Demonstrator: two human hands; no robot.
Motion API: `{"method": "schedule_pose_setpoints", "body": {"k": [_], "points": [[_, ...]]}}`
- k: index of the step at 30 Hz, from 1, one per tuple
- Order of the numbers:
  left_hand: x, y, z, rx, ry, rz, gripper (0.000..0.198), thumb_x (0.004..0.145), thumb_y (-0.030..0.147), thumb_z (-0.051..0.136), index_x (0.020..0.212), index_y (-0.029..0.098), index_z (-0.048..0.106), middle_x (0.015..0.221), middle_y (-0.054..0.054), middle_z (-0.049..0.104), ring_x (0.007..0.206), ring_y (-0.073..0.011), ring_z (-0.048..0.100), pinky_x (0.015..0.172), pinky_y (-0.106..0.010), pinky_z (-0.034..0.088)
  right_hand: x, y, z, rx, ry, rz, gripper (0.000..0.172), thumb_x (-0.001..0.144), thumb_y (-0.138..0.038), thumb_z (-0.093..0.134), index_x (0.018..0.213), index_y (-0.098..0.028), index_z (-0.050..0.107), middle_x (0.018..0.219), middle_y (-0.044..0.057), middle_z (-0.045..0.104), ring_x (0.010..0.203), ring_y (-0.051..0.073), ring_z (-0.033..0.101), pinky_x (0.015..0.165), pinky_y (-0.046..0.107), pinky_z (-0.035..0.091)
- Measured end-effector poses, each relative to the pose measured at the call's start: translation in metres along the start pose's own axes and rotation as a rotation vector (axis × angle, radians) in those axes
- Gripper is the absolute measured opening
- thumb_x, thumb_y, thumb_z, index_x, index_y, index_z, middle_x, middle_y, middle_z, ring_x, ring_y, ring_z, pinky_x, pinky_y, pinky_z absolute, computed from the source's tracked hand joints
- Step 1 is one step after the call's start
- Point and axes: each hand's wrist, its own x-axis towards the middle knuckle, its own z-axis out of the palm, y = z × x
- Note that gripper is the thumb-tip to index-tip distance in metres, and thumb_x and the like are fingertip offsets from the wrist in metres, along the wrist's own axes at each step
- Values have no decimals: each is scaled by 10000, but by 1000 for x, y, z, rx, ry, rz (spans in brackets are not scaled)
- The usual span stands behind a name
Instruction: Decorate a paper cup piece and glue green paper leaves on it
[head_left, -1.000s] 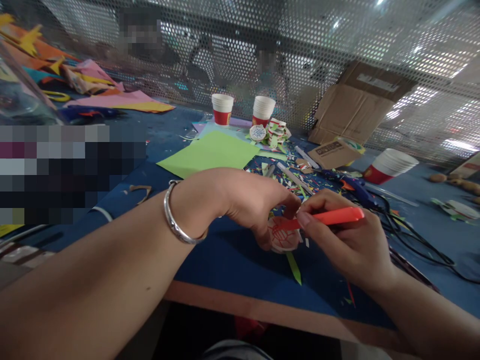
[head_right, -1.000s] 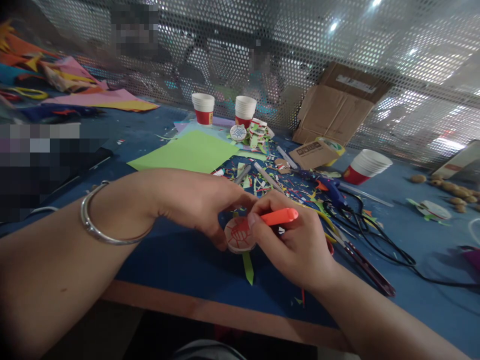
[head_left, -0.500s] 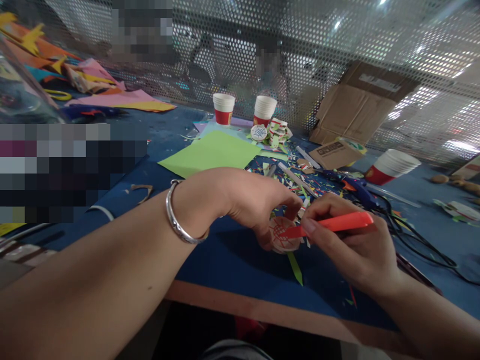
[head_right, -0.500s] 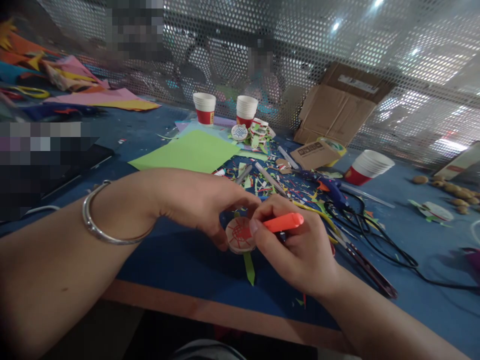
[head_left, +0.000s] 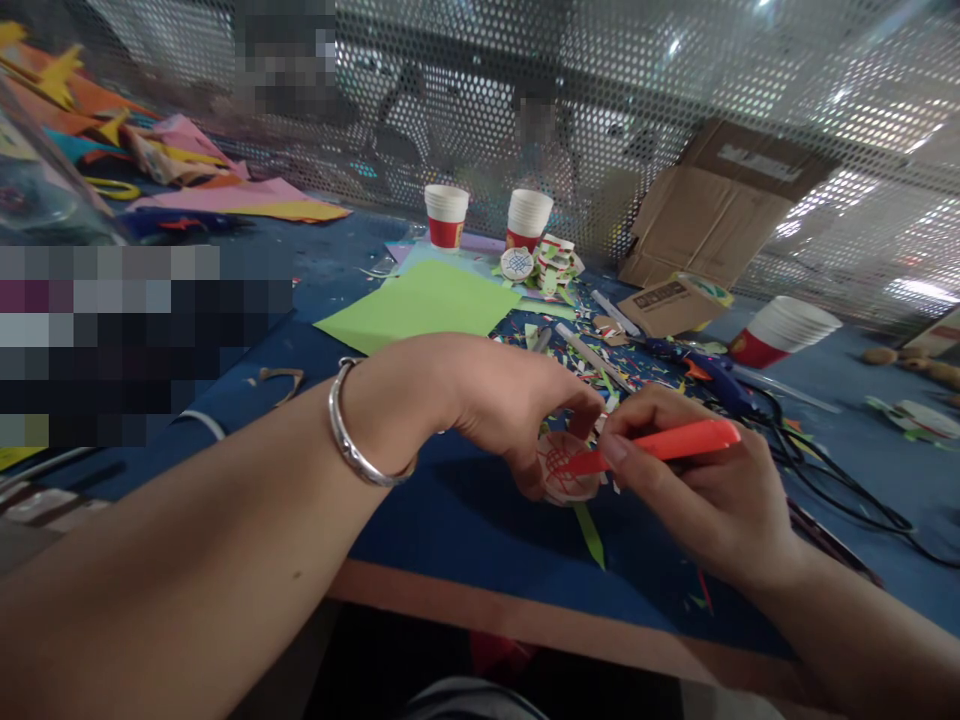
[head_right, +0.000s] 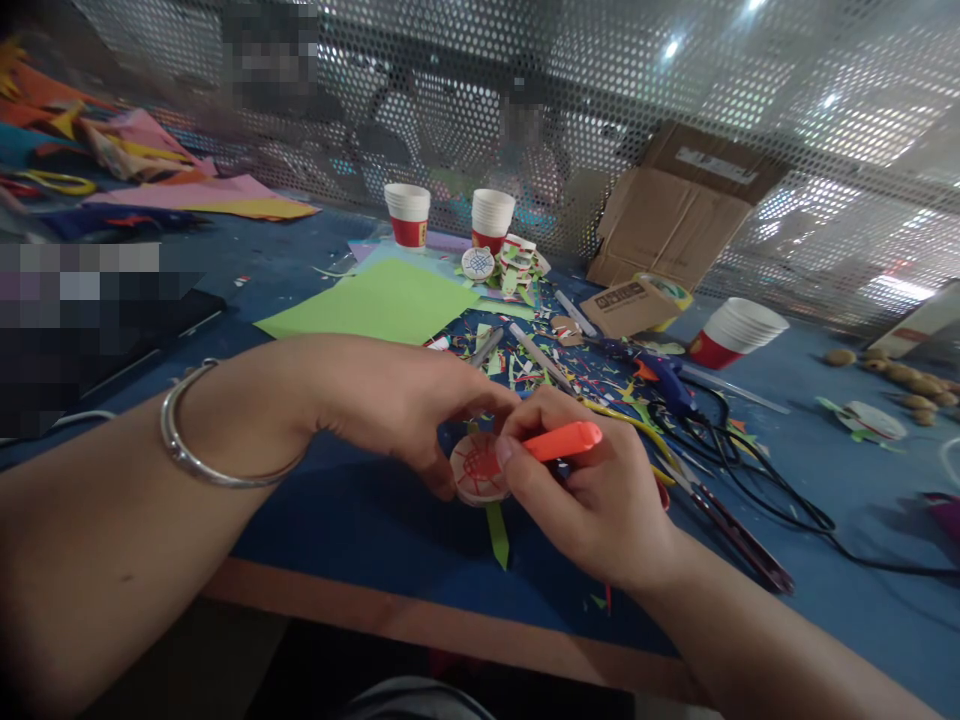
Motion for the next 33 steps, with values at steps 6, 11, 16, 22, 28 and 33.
{"method": "schedule_pose_setpoints", "body": {"k": [6, 11, 16, 22, 28, 33], "points": [[2, -3, -1, 10, -31, -3, 676, 680, 334, 818, 1310, 238, 594, 1152, -26, 726, 885, -213, 659, 696, -289, 454, 1, 1, -3, -56, 68, -4, 185, 923, -121, 602, 767, -217, 622, 708, -39, 605, 601, 84, 541, 555, 225, 426], [2, -5, 0, 42, -18, -3, 678, 679, 363, 821, 1306, 248, 589, 1188, -29, 716, 914, -215, 661, 697, -280, 453, 0, 1, -4, -64, 76, 6, 173, 929, -148, 610, 768, -211, 620, 701, -40, 593, 587, 79, 530, 538, 227, 418], [1, -4, 0, 57, -4, 1, 626, 715, 400, 805, 1293, 257, 611, 1165, -22, 713, 940, -225, 654, 708, -291, 457, -2, 0, -3, -45, 77, -3, 174, 924, -130, 603, 775, -219, 617, 701, -41, 595, 593, 86, 533, 537, 237, 418], [-1, 1, 1, 76, 33, 11, 481, 716, 284, 832, 1157, 244, 644, 1062, 31, 705, 860, -160, 631, 648, -236, 419, -3, -3, -2, -13, 9, -27, 146, 927, -130, 588, 822, -228, 617, 714, -34, 616, 601, 97, 559, 544, 245, 442], [0, 0, 2, 45, 28, 27, 511, 714, 270, 836, 1186, 247, 641, 1085, 39, 701, 879, -149, 636, 668, -231, 422, -3, -1, -1, -10, 0, -19, 145, 917, -121, 598, 826, -232, 613, 718, -35, 612, 606, 99, 553, 551, 246, 440], [2, -2, 0, 27, -19, -23, 678, 694, 330, 829, 1325, 253, 593, 1159, -13, 709, 910, -201, 645, 760, -290, 458, -2, 1, -3, -28, 34, 16, 163, 924, -138, 597, 791, -231, 613, 696, -26, 604, 594, 117, 547, 548, 266, 438]]}}
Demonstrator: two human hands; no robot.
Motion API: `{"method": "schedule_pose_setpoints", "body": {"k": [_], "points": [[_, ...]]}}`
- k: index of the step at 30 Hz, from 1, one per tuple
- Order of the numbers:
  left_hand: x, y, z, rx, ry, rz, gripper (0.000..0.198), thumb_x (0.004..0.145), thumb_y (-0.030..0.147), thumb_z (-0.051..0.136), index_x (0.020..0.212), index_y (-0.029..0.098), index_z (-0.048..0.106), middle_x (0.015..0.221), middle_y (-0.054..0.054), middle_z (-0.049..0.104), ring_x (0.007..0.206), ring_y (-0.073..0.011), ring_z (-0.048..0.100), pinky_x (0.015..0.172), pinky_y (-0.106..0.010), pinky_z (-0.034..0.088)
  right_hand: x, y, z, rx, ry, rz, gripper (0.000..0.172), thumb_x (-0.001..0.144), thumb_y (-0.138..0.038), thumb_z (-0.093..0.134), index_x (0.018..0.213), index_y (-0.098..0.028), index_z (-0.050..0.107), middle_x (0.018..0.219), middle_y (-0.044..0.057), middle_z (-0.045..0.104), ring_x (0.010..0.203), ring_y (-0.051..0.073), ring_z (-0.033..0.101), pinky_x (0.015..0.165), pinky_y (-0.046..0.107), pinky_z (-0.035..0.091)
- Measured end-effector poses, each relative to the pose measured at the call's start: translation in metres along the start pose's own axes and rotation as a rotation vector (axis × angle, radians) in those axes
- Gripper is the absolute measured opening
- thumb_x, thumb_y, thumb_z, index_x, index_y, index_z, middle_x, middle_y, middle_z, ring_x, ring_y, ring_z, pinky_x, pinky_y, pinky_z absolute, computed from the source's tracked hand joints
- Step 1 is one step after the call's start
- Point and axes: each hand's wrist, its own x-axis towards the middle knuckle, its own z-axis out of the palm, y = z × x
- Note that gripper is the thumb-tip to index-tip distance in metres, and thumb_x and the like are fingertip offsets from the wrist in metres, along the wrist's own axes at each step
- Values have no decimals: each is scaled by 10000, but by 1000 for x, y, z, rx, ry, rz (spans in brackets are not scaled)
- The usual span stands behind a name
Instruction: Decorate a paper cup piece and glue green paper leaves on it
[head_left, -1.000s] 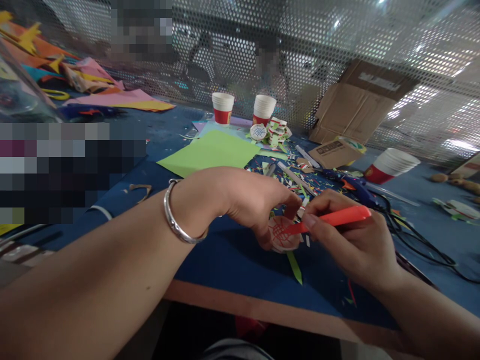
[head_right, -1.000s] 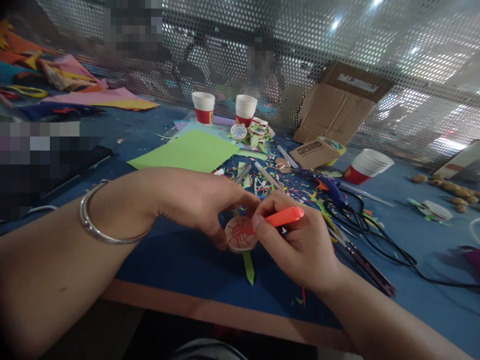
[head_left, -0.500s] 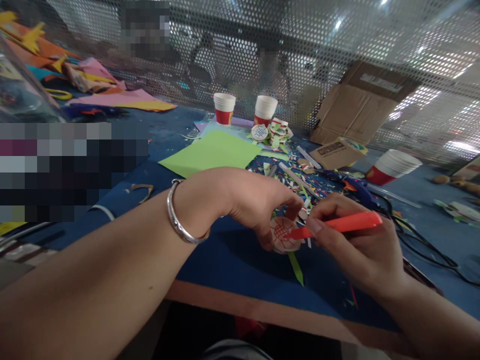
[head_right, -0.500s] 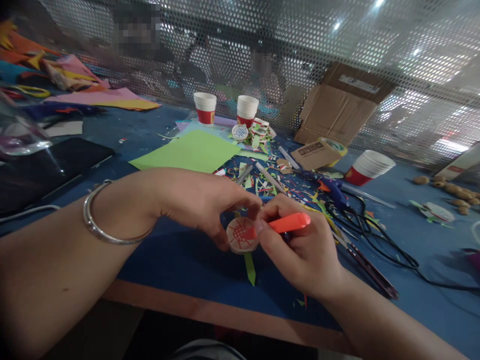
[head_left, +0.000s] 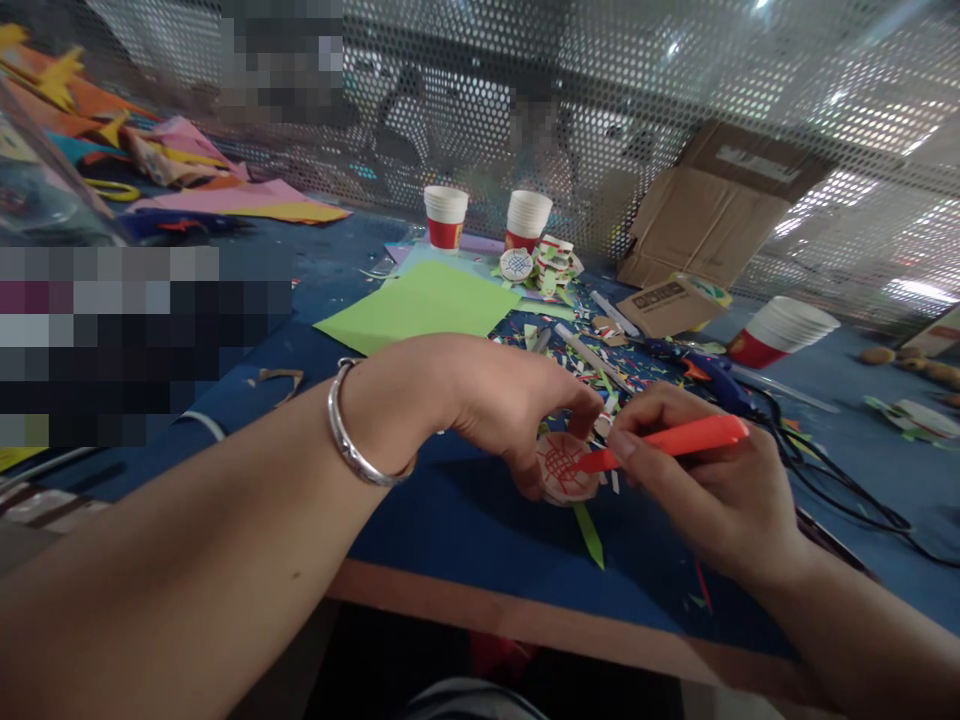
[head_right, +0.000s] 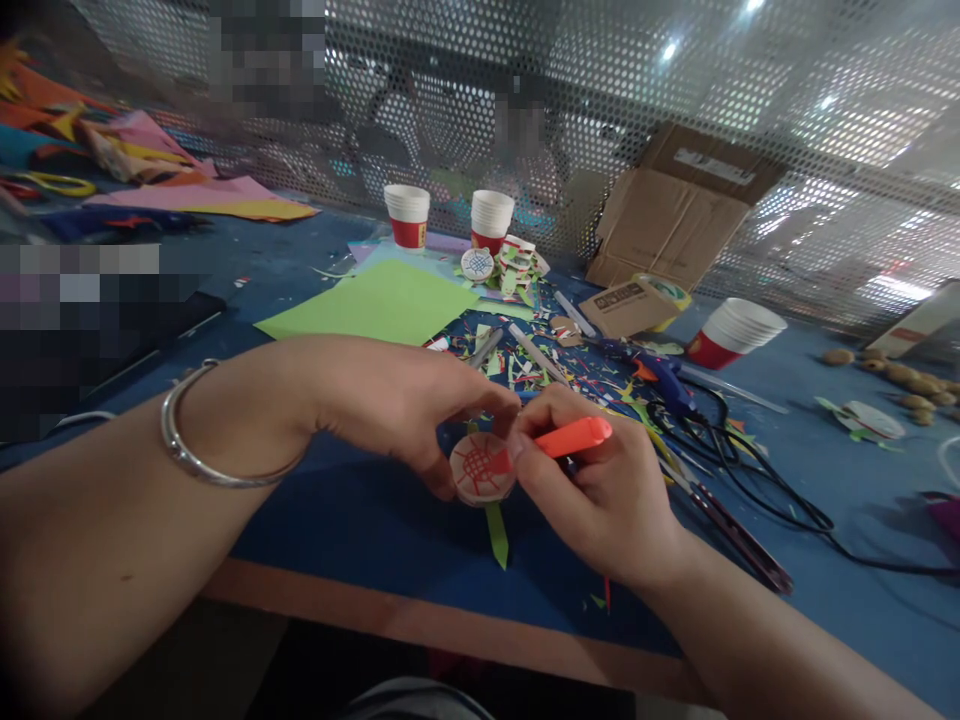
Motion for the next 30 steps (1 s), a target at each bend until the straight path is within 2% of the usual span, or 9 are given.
{"method": "schedule_pose_setpoints", "body": {"k": [3, 12, 21, 26, 30], "points": [[0, -2, -1, -8, -18, 7, 709, 666, 379, 820, 1324, 260, 586, 1192, -38, 705, 937, -233, 651, 749, -308, 468, 1, 0, -1, -23, 17, 23, 165, 925, -164, 602, 775, -232, 613, 671, -21, 593, 571, 124, 536, 524, 272, 430], [-2, -1, -2, 15, -16, 9, 725, 675, 374, 809, 1351, 255, 578, 1221, -66, 700, 997, -260, 656, 789, -324, 481, -1, 2, -4, -56, 95, 19, 201, 929, -181, 601, 732, -220, 608, 658, -26, 592, 567, 113, 533, 534, 268, 414], [-3, 1, -2, 24, -10, -3, 714, 664, 371, 819, 1329, 252, 590, 1199, -56, 698, 955, -242, 646, 748, -309, 462, -1, -3, -3, -3, 42, 8, 169, 918, -165, 592, 759, -212, 617, 660, -30, 573, 561, 105, 511, 513, 254, 405], [-5, 3, -2, 48, 18, 15, 617, 718, 342, 793, 1291, 219, 602, 1143, -49, 691, 901, -214, 634, 705, -289, 439, -2, -3, -4, -7, 35, 5, 169, 915, -175, 593, 752, -215, 612, 655, -30, 572, 552, 103, 501, 500, 254, 395], [-3, 1, -1, 33, 5, 23, 646, 694, 356, 805, 1294, 244, 594, 1081, -28, 707, 930, -230, 640, 731, -295, 443, -2, -1, -5, -26, 12, 1, 170, 923, -180, 590, 758, -218, 608, 647, -34, 556, 541, 104, 486, 499, 259, 392]]}}
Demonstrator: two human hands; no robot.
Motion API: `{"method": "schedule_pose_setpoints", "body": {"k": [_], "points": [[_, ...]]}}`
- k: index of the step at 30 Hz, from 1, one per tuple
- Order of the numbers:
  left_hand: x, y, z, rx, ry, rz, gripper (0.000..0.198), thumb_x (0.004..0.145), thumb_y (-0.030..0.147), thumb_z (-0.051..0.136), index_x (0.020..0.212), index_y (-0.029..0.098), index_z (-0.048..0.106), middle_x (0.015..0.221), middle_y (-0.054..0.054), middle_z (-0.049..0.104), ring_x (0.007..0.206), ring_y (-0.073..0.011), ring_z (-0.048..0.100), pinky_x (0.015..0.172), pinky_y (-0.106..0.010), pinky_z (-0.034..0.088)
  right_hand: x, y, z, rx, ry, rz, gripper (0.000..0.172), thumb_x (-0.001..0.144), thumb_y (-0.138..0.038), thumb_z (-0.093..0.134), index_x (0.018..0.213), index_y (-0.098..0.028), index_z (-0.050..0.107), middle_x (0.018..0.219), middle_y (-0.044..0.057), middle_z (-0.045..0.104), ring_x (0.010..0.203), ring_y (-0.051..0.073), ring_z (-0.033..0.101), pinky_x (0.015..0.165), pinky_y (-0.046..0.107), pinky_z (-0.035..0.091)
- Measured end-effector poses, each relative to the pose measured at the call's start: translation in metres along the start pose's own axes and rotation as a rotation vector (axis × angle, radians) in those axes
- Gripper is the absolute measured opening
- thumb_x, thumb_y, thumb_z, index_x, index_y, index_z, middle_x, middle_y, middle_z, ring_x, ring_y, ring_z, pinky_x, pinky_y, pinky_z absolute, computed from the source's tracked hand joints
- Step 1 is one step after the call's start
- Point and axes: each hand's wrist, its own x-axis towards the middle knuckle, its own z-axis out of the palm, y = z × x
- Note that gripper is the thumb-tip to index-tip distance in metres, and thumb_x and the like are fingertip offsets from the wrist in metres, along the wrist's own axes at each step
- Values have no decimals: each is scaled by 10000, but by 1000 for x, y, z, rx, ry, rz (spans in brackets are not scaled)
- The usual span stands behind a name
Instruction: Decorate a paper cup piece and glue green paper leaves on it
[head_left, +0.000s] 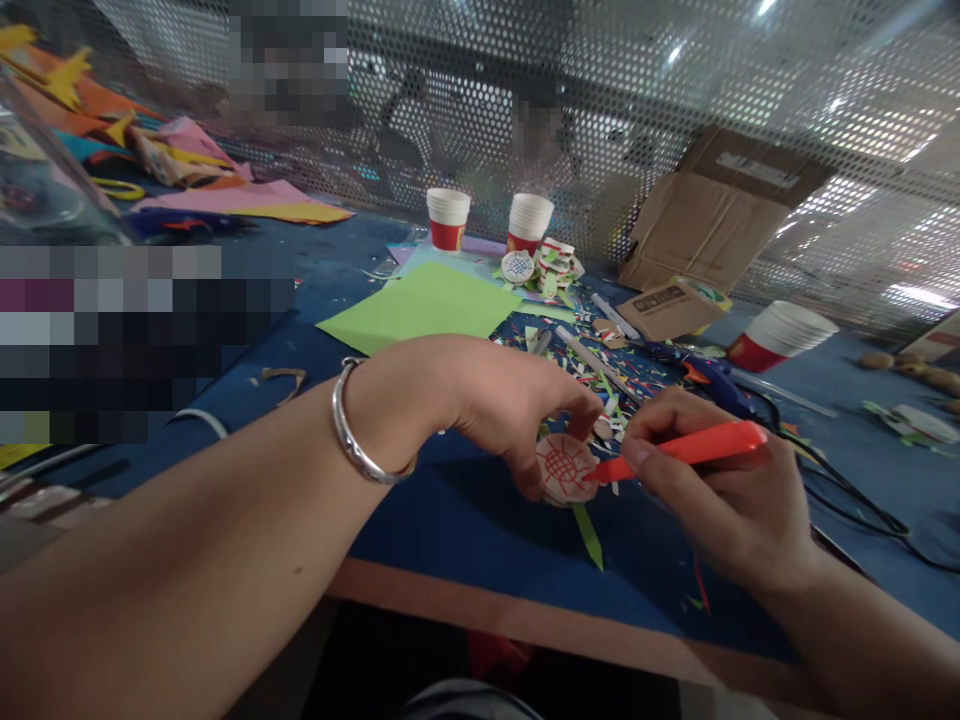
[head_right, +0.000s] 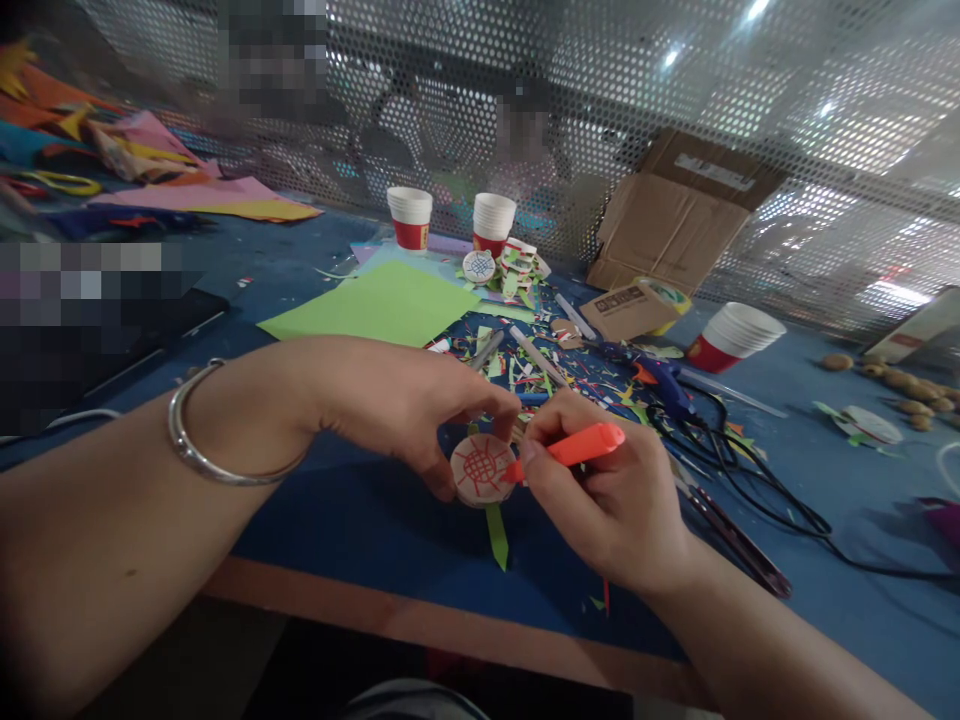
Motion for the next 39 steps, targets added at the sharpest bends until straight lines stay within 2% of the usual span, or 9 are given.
{"method": "schedule_pose_setpoints", "body": {"k": [12, 18, 24, 33, 39], "points": [[2, -2, 0, 0, -4, -29, 698, 651, 395, 813, 1301, 267, 596, 1106, -36, 708, 903, -233, 649, 715, -298, 461, 1, 0, -1, -38, 24, 10, 165, 907, -179, 584, 748, -222, 595, 643, -31, 564, 546, 114, 500, 506, 266, 397], [2, -2, 0, 6, -12, -30, 719, 659, 393, 812, 1330, 275, 582, 1108, -34, 715, 970, -251, 654, 732, -299, 468, 1, -2, -1, -53, 39, 14, 173, 896, -165, 570, 734, -223, 587, 634, -25, 568, 549, 121, 505, 512, 271, 405], [2, -1, 0, 4, -5, -2, 673, 711, 410, 795, 1331, 242, 594, 1091, -42, 712, 1004, -266, 654, 821, -339, 483, 3, -4, 1, -21, 10, 2, 186, 891, -171, 564, 712, -221, 576, 609, -33, 528, 532, 117, 472, 492, 270, 377], [-2, 3, 1, 24, 24, 12, 559, 734, 326, 798, 1250, 222, 609, 1076, -14, 709, 889, -203, 643, 684, -278, 425, 3, -5, 1, 4, 0, 8, 190, 903, -160, 551, 726, -223, 578, 622, -30, 540, 544, 115, 476, 495, 267, 388], [-1, 3, 1, 32, 19, -8, 584, 723, 350, 816, 1257, 226, 613, 1132, -30, 703, 886, -208, 640, 672, -284, 421, 3, -6, 3, 15, 4, 1, 189, 910, -153, 562, 737, -226, 584, 636, -28, 550, 548, 114, 481, 494, 268, 389]]}}
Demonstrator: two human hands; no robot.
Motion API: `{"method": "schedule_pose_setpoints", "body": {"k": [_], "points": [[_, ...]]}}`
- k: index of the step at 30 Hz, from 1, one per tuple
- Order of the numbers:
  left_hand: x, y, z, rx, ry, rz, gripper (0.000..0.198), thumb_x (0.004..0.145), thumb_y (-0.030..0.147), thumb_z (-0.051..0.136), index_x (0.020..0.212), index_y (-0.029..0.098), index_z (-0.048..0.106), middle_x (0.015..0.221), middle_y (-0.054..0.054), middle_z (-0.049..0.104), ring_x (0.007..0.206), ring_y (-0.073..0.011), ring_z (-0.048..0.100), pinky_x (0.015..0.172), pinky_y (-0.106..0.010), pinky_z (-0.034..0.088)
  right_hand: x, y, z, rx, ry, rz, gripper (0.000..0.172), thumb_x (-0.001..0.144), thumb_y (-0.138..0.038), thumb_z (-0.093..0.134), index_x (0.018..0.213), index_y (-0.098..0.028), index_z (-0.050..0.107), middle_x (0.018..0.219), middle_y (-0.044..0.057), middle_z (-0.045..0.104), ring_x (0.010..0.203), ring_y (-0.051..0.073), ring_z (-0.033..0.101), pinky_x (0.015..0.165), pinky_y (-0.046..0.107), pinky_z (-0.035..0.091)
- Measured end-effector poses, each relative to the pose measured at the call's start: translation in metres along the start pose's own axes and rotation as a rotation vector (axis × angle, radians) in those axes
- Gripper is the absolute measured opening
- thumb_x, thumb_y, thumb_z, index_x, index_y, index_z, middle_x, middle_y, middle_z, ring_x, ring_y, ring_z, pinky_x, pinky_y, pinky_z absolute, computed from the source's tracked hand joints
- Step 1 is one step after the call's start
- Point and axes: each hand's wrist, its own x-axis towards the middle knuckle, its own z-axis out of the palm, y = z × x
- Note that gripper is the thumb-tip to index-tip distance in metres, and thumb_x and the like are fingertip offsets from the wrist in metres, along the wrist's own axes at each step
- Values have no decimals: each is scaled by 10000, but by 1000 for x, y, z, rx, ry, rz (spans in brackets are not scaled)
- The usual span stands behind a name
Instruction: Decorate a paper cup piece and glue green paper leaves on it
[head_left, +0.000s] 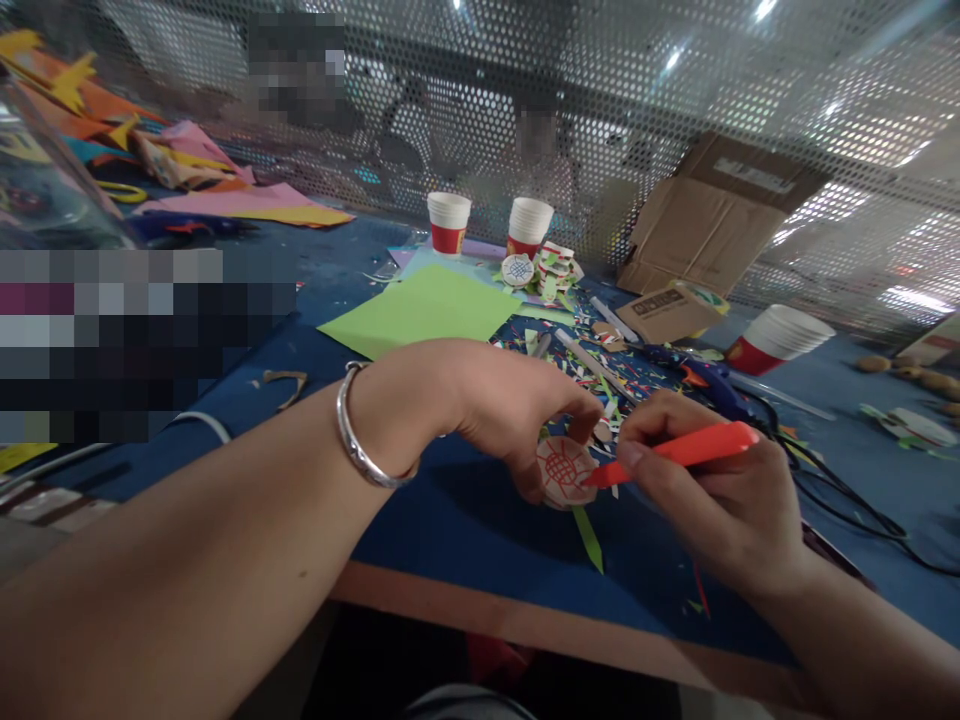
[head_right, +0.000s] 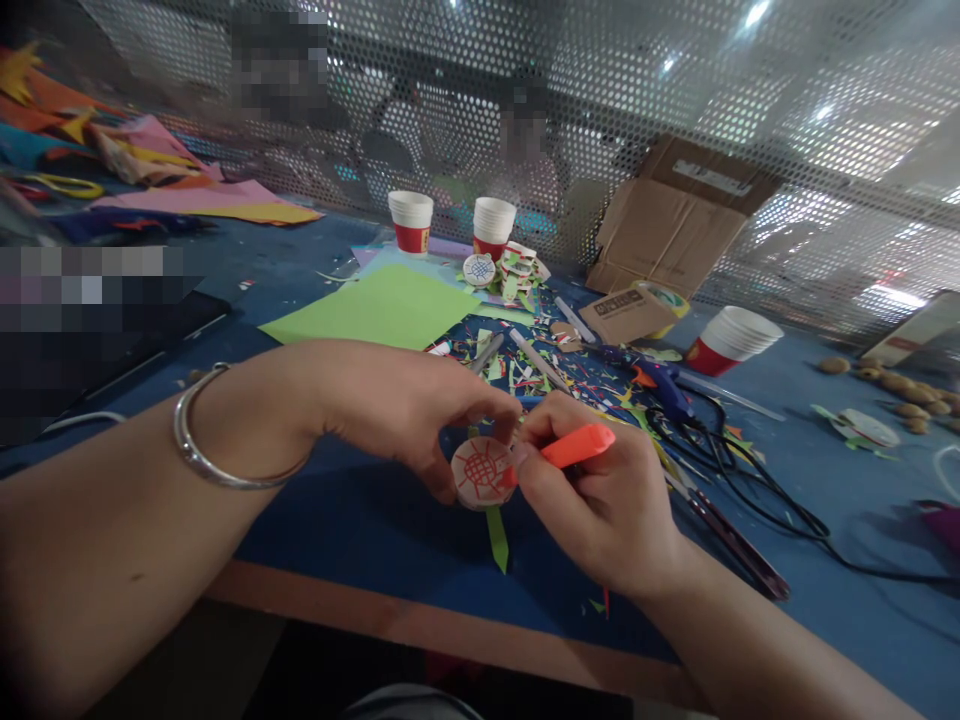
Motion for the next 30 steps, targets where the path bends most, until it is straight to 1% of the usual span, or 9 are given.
{"method": "schedule_pose_setpoints", "body": {"k": [6, 10, 13, 16, 20, 22, 26, 30], "points": [[2, -2, 1, -8, 3, -4, 604, 726, 333, 802, 1286, 228, 601, 1140, -22, 694, 851, -189, 634, 691, -285, 438, 1, 3, 0, 11, 11, -1, 175, 899, -139, 563, 748, -223, 591, 648, -36, 550, 559, 109, 494, 515, 261, 398], [4, -4, 1, -11, -19, -15, 696, 672, 390, 819, 1317, 256, 595, 1147, -30, 699, 903, -230, 644, 736, -312, 466, 1, 6, 0, 11, 24, 14, 174, 896, -135, 568, 746, -220, 592, 653, -40, 558, 564, 101, 499, 525, 252, 399], [4, -5, 1, -16, -11, -15, 729, 665, 396, 816, 1347, 269, 588, 1166, -33, 696, 950, -246, 648, 789, -328, 476, -1, 6, -1, 0, 26, 17, 176, 907, -151, 563, 748, -219, 594, 649, -40, 555, 561, 99, 496, 527, 250, 400], [4, -4, 1, -15, -20, -24, 709, 670, 382, 818, 1330, 263, 590, 1156, -32, 696, 902, -228, 649, 751, -314, 469, -1, 6, -1, -12, 21, 15, 177, 908, -164, 562, 743, -217, 592, 648, -38, 558, 560, 101, 497, 524, 250, 401], [2, -2, 1, -1, 4, -17, 605, 705, 354, 811, 1264, 244, 607, 1124, -20, 697, 849, -199, 633, 668, -279, 435, 0, 5, 0, -31, 19, 1, 182, 903, -163, 553, 733, -217, 586, 636, -36, 545, 548, 102, 487, 513, 253, 396], [2, -1, 1, 0, 0, -19, 594, 707, 342, 813, 1255, 241, 608, 1132, -21, 693, 848, -196, 634, 674, -283, 436, 1, 4, 1, -38, 24, -7, 184, 901, -159, 554, 730, -221, 581, 634, -32, 542, 547, 107, 485, 508, 259, 393], [4, -3, 1, -9, -25, -28, 643, 679, 350, 834, 1270, 260, 597, 1148, -21, 696, 882, -207, 641, 711, -292, 444, 0, 4, 1, -43, 32, -21, 179, 899, -138, 564, 749, -233, 587, 641, -22, 563, 556, 122, 505, 508, 270, 403], [4, -2, 1, -6, -11, -11, 619, 691, 337, 835, 1258, 243, 605, 1115, -11, 699, 855, -188, 632, 673, -274, 431, 0, 3, 1, -39, 43, -36, 189, 899, -117, 563, 758, -241, 587, 644, -23, 562, 555, 122, 508, 506, 270, 402]]}}
